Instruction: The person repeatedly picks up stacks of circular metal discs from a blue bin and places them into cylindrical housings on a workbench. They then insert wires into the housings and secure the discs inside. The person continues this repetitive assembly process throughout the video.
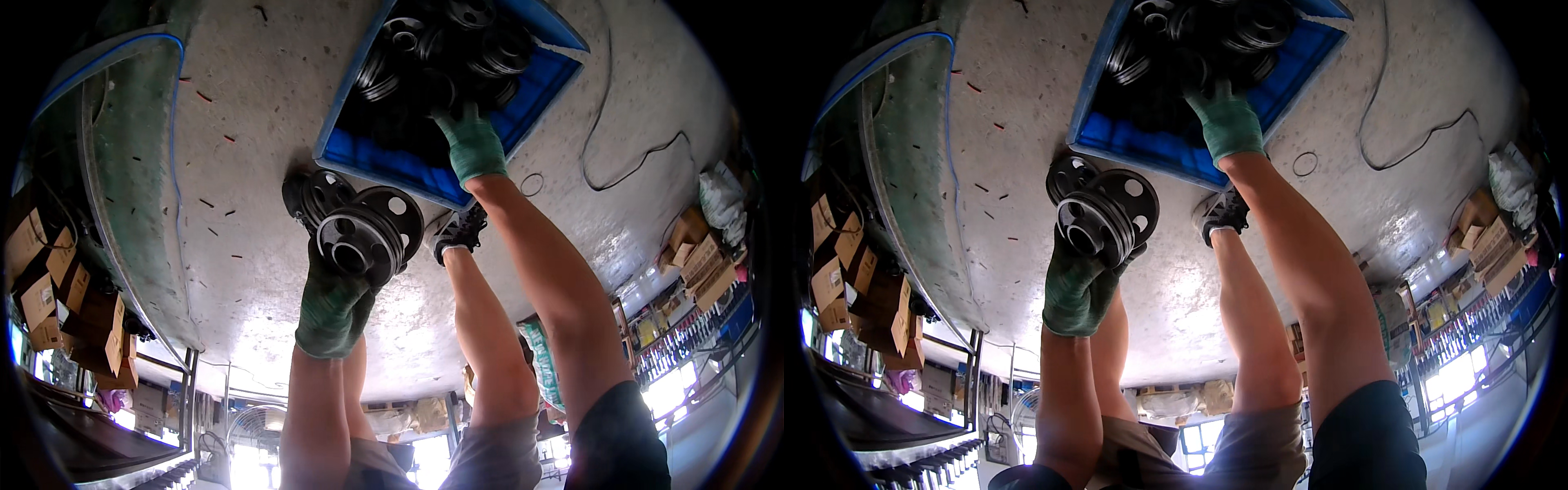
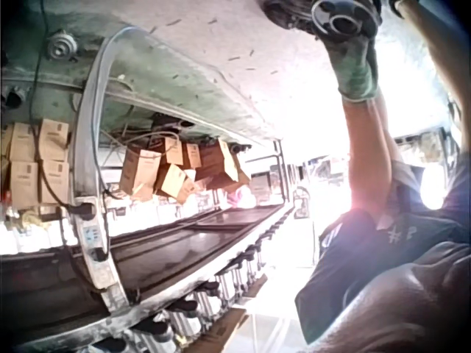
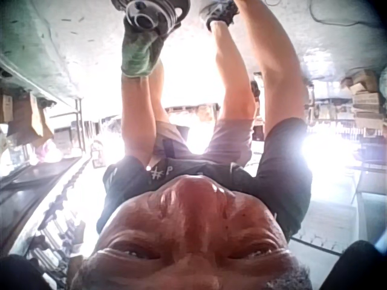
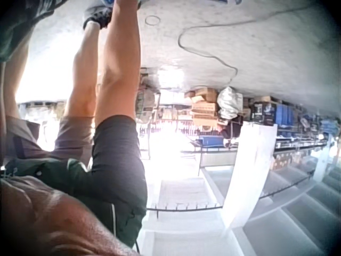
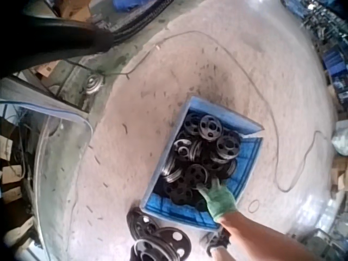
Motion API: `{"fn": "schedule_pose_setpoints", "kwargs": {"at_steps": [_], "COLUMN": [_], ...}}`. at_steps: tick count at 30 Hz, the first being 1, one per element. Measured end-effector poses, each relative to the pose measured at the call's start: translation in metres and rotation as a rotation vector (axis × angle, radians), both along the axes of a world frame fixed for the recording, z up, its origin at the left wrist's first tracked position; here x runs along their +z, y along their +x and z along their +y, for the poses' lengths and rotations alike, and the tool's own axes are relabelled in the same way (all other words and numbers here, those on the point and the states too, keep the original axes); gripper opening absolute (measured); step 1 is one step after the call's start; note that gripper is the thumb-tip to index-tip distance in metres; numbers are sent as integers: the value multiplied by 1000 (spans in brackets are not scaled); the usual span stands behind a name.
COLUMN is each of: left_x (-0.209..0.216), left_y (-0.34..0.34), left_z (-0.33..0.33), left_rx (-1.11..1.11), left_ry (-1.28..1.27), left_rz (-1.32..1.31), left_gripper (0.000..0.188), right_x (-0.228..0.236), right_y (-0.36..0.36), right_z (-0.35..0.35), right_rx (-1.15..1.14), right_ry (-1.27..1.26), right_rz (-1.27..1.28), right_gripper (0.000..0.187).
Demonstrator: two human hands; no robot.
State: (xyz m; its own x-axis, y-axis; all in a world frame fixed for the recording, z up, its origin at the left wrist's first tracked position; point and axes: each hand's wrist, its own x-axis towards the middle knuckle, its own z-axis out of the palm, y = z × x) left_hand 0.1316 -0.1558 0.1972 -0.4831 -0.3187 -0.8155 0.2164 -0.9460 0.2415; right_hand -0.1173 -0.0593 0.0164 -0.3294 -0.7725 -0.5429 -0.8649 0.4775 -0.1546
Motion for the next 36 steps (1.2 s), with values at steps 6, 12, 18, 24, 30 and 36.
{"fn": "schedule_pose_setpoints", "kwargs": {"at_steps": [6, 12, 18, 24, 30, 36], "left_x": [-2, 0, -6, -8, 32, 158], "left_y": [-3, -8, -10, -8, -14, 44], "left_z": [-2, -4, -3, -4, -23, -14], "left_rx": [-20, -30, -54, -59, -12, 179], "left_ry": [29, 50, 33, 36, 73, 11], "left_rz": [-8, -10, 4, 26, 78, 163], "left_gripper": [95, 96, 95, 94, 95, 62], "right_x": [-14, -6, 5, 54, 116, 269], "right_y": [0, -1, -6, -12, -30, -38], "right_z": [7, 4, -5, -47, -41, 4], "right_rx": [-186, -112, -98, -145, -552, -1232], "right_ry": [-156, 23, 184, 307, 258, 74], "right_rz": [-240, -204, -233, -321, -723, -1154], "right_gripper": [76, 72, 62, 58, 69, 43]}}
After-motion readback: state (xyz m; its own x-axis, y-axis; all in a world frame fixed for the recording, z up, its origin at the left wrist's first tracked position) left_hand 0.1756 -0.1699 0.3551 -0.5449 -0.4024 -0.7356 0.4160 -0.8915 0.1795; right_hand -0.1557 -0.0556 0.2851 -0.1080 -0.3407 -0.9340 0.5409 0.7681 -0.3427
